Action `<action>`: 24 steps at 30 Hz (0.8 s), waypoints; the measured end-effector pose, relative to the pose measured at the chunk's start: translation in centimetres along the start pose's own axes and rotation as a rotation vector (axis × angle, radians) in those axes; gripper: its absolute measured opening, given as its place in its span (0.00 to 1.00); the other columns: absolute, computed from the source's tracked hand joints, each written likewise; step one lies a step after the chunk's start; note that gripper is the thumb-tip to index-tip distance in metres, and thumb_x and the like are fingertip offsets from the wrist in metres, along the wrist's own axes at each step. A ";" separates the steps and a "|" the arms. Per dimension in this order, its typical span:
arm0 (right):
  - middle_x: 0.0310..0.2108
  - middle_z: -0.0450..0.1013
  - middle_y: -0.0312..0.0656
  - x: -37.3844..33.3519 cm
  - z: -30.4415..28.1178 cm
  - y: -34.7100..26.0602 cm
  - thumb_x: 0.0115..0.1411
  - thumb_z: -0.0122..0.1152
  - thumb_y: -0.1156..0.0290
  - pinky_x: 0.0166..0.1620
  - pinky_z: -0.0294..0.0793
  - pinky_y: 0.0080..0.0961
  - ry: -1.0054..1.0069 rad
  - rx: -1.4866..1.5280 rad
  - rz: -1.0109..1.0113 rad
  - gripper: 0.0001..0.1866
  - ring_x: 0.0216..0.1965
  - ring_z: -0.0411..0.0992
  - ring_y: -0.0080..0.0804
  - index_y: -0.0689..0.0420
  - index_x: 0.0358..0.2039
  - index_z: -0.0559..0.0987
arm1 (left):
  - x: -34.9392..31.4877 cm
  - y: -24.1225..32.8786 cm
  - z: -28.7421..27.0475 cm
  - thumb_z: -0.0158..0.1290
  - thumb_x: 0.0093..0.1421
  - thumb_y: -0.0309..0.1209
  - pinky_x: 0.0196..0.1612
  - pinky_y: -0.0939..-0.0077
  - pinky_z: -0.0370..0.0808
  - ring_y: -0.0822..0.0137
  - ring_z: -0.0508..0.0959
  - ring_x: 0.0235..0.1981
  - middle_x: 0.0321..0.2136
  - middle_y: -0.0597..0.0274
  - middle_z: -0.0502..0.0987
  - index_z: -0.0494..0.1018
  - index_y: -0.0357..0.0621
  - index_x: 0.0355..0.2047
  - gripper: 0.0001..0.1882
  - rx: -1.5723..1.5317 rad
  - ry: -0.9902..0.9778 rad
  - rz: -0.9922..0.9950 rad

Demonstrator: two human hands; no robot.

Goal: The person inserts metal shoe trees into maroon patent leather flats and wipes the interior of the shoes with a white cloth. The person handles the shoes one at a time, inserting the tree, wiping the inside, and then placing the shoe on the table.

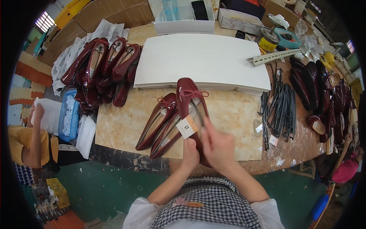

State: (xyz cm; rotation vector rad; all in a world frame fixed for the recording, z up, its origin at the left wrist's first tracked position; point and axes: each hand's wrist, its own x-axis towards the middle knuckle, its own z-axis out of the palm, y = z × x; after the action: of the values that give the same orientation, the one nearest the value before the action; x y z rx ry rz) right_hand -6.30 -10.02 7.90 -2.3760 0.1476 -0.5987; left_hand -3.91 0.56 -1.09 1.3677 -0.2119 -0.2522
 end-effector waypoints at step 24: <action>0.26 0.79 0.47 -5.3 -2.4 8.4 0.61 0.55 0.72 0.29 0.73 0.26 -0.367 -0.006 0.194 0.15 0.25 0.77 0.34 0.59 0.49 0.78 | 3.6 7.8 -12.0 0.57 0.49 0.32 0.54 0.60 0.65 0.47 0.67 0.52 0.49 0.47 0.70 0.79 0.40 0.32 0.11 1.128 -0.347 0.137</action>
State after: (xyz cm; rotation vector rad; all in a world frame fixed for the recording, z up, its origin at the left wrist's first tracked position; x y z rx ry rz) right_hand -11.67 -16.49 2.08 -2.3963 0.2125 -0.0673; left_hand 3.51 12.13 4.30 2.4046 -0.8214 -0.2610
